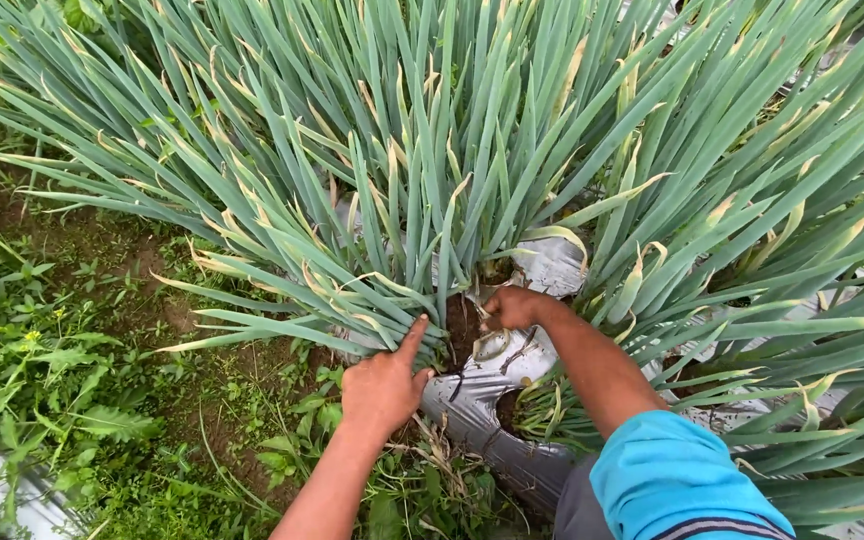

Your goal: Hand weeding around onion plants in a field with plastic mulch

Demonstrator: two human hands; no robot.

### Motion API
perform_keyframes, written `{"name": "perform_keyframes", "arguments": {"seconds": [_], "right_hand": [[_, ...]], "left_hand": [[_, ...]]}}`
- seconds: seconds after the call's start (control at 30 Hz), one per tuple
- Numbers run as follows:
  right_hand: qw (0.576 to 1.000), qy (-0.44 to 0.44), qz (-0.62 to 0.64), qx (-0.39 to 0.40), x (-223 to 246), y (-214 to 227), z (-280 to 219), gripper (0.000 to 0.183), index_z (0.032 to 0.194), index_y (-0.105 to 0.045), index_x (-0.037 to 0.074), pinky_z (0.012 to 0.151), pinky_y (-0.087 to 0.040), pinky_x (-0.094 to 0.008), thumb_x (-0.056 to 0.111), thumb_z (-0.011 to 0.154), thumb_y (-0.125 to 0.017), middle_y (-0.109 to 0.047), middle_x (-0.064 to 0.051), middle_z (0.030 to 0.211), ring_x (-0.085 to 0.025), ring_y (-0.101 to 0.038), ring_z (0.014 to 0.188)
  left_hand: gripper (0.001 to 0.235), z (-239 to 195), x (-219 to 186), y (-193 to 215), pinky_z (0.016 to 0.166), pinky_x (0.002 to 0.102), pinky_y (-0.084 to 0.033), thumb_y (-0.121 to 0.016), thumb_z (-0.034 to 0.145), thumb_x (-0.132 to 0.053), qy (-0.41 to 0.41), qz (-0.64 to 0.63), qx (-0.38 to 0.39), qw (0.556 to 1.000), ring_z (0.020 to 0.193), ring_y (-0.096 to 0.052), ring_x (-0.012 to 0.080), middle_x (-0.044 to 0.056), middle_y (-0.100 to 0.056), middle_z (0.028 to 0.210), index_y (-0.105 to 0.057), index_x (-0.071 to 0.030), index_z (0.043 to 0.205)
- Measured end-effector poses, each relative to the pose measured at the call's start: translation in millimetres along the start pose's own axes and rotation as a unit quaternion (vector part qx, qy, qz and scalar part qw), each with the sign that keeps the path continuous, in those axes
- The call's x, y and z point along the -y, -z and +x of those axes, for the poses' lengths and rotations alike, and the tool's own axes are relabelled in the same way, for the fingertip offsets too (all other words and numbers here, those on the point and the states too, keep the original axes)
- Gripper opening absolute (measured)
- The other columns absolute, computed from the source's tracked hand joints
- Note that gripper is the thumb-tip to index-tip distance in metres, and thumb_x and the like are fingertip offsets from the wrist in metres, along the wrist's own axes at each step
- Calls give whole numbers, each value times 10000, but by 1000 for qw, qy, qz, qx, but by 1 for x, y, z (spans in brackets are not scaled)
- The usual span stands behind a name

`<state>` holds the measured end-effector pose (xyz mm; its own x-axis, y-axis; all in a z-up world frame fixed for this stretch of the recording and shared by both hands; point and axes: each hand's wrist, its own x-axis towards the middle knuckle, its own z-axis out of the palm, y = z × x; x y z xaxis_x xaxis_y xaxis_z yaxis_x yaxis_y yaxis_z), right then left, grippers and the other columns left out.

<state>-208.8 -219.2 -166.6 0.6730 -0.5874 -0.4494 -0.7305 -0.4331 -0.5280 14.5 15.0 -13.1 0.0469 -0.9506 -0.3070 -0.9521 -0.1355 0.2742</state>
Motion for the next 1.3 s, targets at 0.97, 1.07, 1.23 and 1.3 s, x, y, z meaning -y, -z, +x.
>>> {"name": "perform_keyframes", "arguments": {"seconds": [0.97, 1.07, 1.23, 1.3], "right_hand": [[966, -118, -138, -184, -30, -25, 64, 271, 1012, -811, 45, 849, -618, -491, 177, 870, -622, -786, -208, 950, -388, -761, 975], [983, -87, -99, -131, -2, -1, 14, 321, 1105, -778, 38, 950, -573, -543, 210, 872, -640, -764, -251, 1047, -446, -712, 1073], [995, -82, -33, -50, -31, 7, 19, 367, 1137, -773, 112, 1085, -504, -565, 308, 851, -654, -758, -252, 1116, -486, -656, 1175], [991, -87, -66, -78, -60, -4, 37, 333, 1026, -803, 187, 991, -575, -500, 386, 780, -699, -784, -157, 957, -398, -721, 1063]], "left_hand": [[653, -1, -5, 10, 693, 409, -579, -608, 983, -360, 3, 5, 2, 1000, 685, -729, 252, 116, -743, 771, -345, -266, 1573], [638, -3, -5, 11, 652, 358, -555, -606, 991, -347, 5, 5, -2, 1000, 618, -681, 209, 88, -718, 719, -357, -255, 1571], [647, -2, -2, 4, 592, 343, -527, -612, 985, -349, -7, 10, -8, 1000, 592, -666, 195, 43, -688, 675, -344, -257, 1566], [632, -4, -6, 6, 552, 289, -497, -611, 996, -336, 0, 15, -9, 1000, 538, -604, 157, 31, -663, 643, -361, -241, 1569]]}}
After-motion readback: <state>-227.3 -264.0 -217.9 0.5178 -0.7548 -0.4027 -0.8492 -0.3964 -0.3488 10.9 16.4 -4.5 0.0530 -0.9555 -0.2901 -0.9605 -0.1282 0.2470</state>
